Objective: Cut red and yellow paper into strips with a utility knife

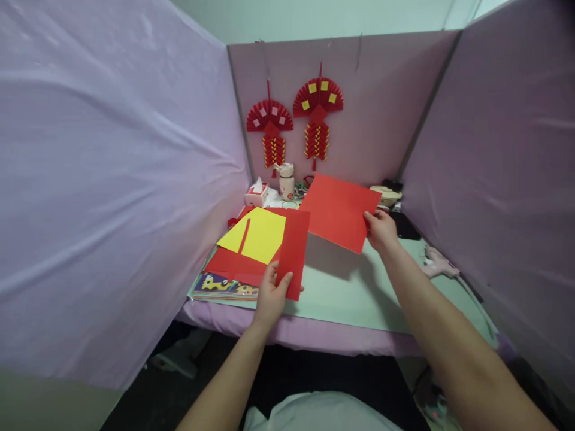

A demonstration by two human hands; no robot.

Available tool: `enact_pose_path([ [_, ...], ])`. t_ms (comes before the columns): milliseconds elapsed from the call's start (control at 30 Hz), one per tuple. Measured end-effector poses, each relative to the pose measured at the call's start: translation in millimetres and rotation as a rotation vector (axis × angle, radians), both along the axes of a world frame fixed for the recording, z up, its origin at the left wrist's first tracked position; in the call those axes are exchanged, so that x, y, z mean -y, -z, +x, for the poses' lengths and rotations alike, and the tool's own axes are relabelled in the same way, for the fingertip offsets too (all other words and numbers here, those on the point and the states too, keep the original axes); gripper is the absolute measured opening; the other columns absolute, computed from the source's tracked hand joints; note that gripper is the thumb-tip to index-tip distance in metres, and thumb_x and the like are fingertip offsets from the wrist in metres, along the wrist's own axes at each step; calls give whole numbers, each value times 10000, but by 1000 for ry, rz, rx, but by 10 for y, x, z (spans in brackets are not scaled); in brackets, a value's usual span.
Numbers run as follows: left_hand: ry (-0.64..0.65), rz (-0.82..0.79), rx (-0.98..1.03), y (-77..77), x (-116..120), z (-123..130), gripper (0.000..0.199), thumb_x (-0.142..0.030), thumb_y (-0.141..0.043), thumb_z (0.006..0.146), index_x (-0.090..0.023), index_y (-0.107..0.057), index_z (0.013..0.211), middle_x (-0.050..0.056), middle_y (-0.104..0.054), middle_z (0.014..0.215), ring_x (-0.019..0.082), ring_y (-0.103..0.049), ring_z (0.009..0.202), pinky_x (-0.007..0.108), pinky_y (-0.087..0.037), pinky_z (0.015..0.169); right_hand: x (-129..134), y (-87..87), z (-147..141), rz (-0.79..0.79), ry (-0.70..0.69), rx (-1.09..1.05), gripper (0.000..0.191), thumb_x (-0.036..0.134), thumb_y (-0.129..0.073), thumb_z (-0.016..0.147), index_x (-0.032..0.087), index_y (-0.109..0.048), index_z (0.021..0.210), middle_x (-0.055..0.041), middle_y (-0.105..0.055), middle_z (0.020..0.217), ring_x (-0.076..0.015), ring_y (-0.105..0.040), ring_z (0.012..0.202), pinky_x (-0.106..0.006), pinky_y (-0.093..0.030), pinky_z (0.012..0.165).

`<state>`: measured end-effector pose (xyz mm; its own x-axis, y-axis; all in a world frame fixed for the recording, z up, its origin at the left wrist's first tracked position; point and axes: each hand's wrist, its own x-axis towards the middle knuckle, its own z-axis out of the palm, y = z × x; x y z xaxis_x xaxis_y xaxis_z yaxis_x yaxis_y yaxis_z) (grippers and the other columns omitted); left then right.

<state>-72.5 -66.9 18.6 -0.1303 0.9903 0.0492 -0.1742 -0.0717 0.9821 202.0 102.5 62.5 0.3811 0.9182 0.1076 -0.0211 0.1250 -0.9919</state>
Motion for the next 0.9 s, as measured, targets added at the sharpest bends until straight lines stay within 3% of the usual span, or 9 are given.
enact_pose_path([
  [133,-103,-9,67,-14,149,-52,493,-493,-733,777,-227,-484,1109,28,-700,970,173,-721,639,283,-578,586,-313,-30,-844,-71,-74,-53,186,379,-598,805,236,-496,866,29,-554,634,-153,-581,608,-240,-463,523],
  [233,-130,-15,117,32,184,-85,495,-446,-729,780,-233,-461,1139,44,-698,1049,180,-734,698,297,-589,638,-443,-39,-1461,-147,-174,-75,169,386,-580,852,228,-526,876,5,-612,694,-156,-618,671,-247,-499,590],
  [367,-124,-29,162,116,147,-126,558,-377,-727,765,-236,-414,1205,79,-669,1176,206,-750,835,317,-596,734,-401,-13,-1853,-266,-339,-64,247,469,-576,889,223,-577,916,-51,-683,865,-169,-646,786,-270,-515,671],
  [467,-71,-40,174,157,90,-90,577,-333,-709,767,-237,-399,1244,87,-669,1197,222,-749,895,344,-592,802,-198,24,-1740,-302,-464,-47,354,562,-565,889,212,-609,923,-84,-691,947,-173,-645,830,-272,-516,692],
  [567,8,-37,161,176,28,47,560,-256,-678,777,-233,-402,1264,78,-693,1154,224,-740,937,356,-585,843,74,25,-1420,-275,-608,-51,463,640,-549,867,188,-648,886,-95,-695,892,-178,-651,778,-290,-528,678],
  [633,74,-33,148,184,-10,187,568,-210,-661,776,-228,-404,1282,74,-708,1115,219,-730,961,349,-582,852,233,-1,-1176,-224,-634,-50,435,622,-641,807,194,-653,888,-64,-690,846,-164,-641,753,-278,-521,674],
  [767,212,-53,122,204,-66,508,595,-184,-654,774,-223,-406,1313,48,-729,1004,192,-728,884,317,-580,803,396,-51,-717,-106,-519,-27,375,451,-816,634,214,-619,847,2,-674,827,-131,-622,774,-233,-488,686],
  [900,311,-158,102,210,-68,772,471,-204,-666,775,-191,-450,1194,47,-736,908,173,-732,794,286,-580,737,371,-19,-333,-57,-373,31,369,452,-786,620,213,-608,836,9,-667,823,-128,-620,753,-229,-473,643],
])
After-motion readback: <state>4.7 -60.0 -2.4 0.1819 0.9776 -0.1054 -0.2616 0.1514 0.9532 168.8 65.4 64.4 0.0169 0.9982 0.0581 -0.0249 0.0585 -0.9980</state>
